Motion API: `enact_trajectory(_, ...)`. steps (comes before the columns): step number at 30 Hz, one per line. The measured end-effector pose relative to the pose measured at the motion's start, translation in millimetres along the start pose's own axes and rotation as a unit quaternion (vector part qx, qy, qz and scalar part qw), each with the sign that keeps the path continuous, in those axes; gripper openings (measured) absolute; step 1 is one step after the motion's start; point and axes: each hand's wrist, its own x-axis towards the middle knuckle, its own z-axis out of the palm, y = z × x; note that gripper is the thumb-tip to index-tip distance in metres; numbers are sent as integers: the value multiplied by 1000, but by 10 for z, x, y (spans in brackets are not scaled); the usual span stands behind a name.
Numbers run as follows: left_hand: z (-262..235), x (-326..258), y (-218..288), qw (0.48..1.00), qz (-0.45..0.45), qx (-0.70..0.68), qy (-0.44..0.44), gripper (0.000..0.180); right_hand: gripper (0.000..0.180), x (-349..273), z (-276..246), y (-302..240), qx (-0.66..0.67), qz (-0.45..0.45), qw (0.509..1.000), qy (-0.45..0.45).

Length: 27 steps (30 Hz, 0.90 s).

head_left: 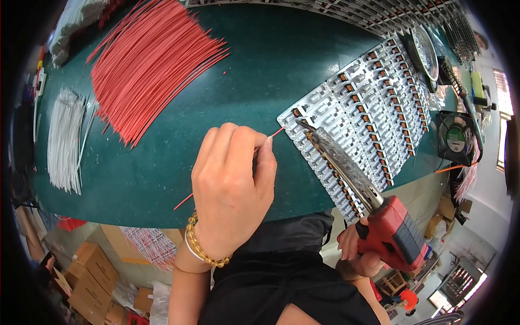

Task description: The person solders red and white wires onto an array of electronic boards using a soldering tool.

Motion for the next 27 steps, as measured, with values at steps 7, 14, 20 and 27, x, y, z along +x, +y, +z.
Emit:
enact_trajectory(7,-98,5,19,987,65,-19,143,17,83,-60,53,13,-1,-12,997,79)
enact_trajectory(14,35,-43,123,998,-22,-53,11,16,87,-116,20,-11,-13,15,999,50)
enact_trajectory(20,72,-58,72,1000,1,-2,-22,16,50,-135,-57,40,48,55,997,22)
enact_trajectory(27,59,-35,105,1000,3,10,-11,13,27,-278,-188,133,-16,59,994,89)
